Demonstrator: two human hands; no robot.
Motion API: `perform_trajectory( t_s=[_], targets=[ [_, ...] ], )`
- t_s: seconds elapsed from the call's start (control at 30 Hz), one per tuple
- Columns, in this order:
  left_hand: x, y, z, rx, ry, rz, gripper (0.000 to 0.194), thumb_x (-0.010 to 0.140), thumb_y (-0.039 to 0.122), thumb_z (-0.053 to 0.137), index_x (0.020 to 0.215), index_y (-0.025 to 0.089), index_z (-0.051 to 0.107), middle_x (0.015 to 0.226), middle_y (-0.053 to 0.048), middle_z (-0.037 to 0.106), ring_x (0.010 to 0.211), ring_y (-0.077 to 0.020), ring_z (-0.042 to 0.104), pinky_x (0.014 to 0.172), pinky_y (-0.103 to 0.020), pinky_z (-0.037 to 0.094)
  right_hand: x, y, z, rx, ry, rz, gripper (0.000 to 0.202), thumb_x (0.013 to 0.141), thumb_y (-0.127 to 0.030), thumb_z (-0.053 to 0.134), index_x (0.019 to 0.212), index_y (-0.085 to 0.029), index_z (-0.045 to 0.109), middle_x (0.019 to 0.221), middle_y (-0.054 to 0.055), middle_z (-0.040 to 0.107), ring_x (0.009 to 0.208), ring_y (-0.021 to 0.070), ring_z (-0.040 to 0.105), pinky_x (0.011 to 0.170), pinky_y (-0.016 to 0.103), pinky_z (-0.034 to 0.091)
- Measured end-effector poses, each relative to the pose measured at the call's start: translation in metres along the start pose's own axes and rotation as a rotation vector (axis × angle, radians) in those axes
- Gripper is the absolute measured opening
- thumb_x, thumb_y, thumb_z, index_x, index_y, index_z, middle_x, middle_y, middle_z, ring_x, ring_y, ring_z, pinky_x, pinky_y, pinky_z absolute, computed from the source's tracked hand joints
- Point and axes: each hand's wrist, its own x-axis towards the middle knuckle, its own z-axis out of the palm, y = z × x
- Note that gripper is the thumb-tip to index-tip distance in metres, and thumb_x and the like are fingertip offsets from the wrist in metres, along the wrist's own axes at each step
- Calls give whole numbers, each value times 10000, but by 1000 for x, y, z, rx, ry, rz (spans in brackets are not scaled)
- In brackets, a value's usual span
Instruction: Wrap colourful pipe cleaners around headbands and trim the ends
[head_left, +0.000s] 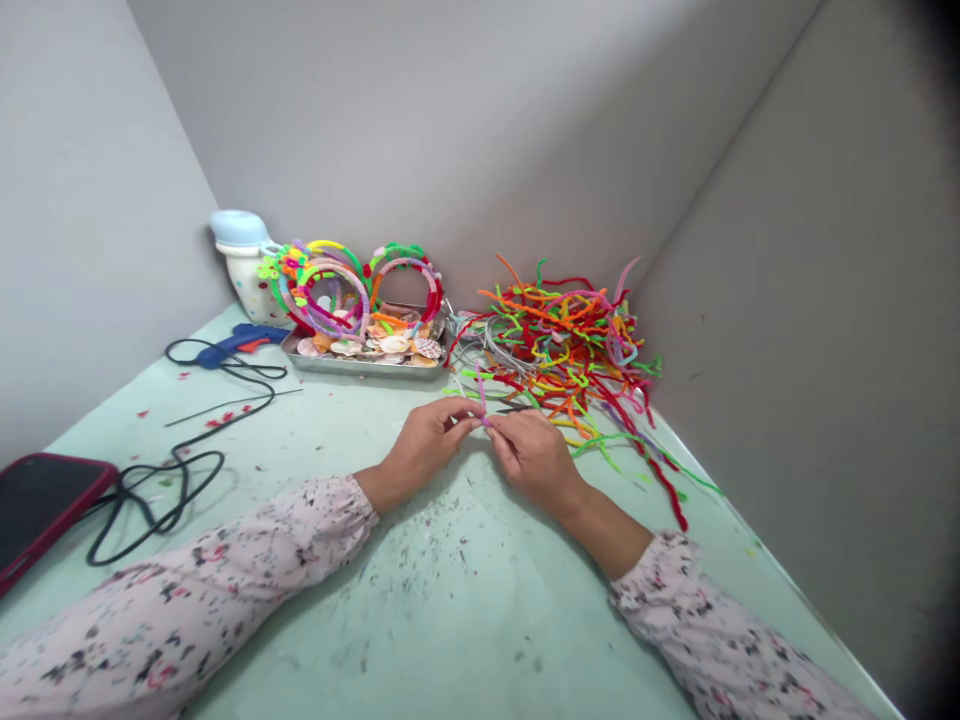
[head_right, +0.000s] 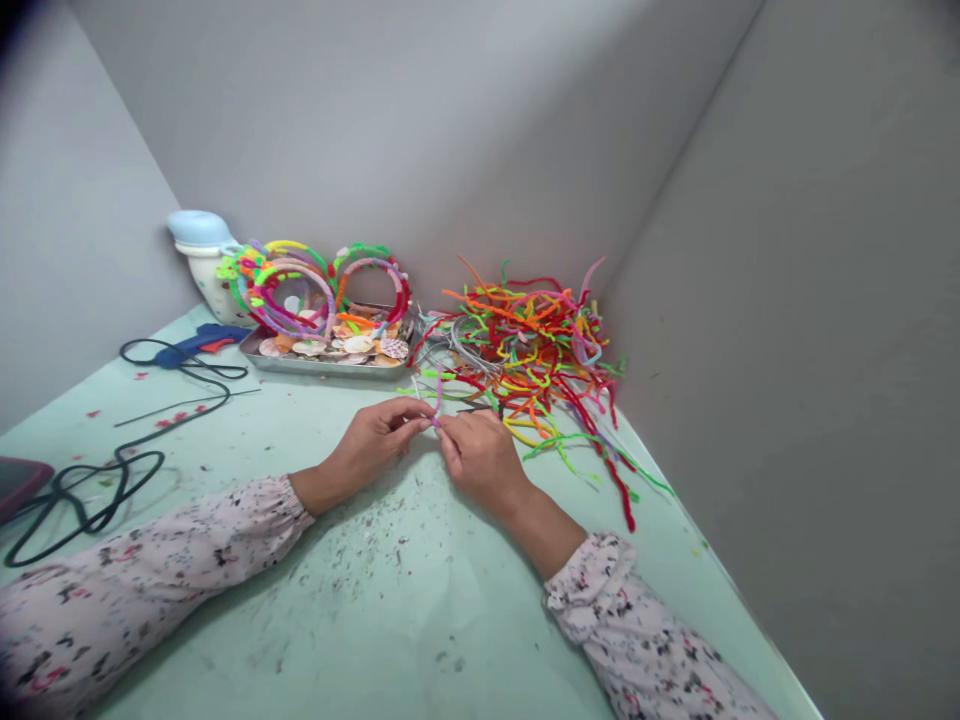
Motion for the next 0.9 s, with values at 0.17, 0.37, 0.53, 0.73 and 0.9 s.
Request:
perform_trajectory(
  t_s=[0.17, 0.37, 0.53, 0.73, 0.9],
  targets=[
    [0, -1, 0, -5, -9, 1, 249, 830, 349, 544, 963, 176, 666, 765, -16, 649, 548, -91, 480, 530, -203, 396, -1, 1, 1, -7, 4, -12, 197, 912, -209, 454, 941, -167, 644, 821, 74, 677, 775, 185, 588, 786, 339, 412],
    [0, 1, -1, -3, -60, -26, 213, 839, 322, 509, 929, 181, 641, 690, 19, 600, 507, -80, 442, 500, -193, 367, -3, 2, 2, -31, -15, -35, 198, 912, -204, 452, 924, -166, 646, 794, 67, 670, 750, 181, 575, 777, 337, 408],
    [1, 0, -1, 0, -95, -32, 198, 840, 306, 487, 905, 178, 624, 643, 33, 550, 492, -78, 428, 487, -192, 348, -3, 2, 2, -53, -22, -50, 205, 912, -201, 445, 944, -167, 644, 773, 66, 656, 752, 183, 561, 784, 339, 398],
    [0, 4, -3, 48, -133, -42, 179, 840, 274, 462, 869, 178, 611, 598, 43, 520, 504, -90, 426, 505, -201, 348, -1, 0, -1, -99, -50, -78, 210, 905, -184, 430, 890, -159, 638, 723, 61, 623, 743, 186, 538, 778, 338, 389],
    [1, 8, -5, 99, -156, -43, 176, 829, 256, 459, 833, 175, 615, 559, 45, 498, 534, -106, 443, 527, -209, 359, -1, 0, -2, -108, -58, -103, 199, 897, -171, 431, 889, -163, 630, 733, 63, 618, 755, 189, 534, 787, 341, 386]
  ],
)
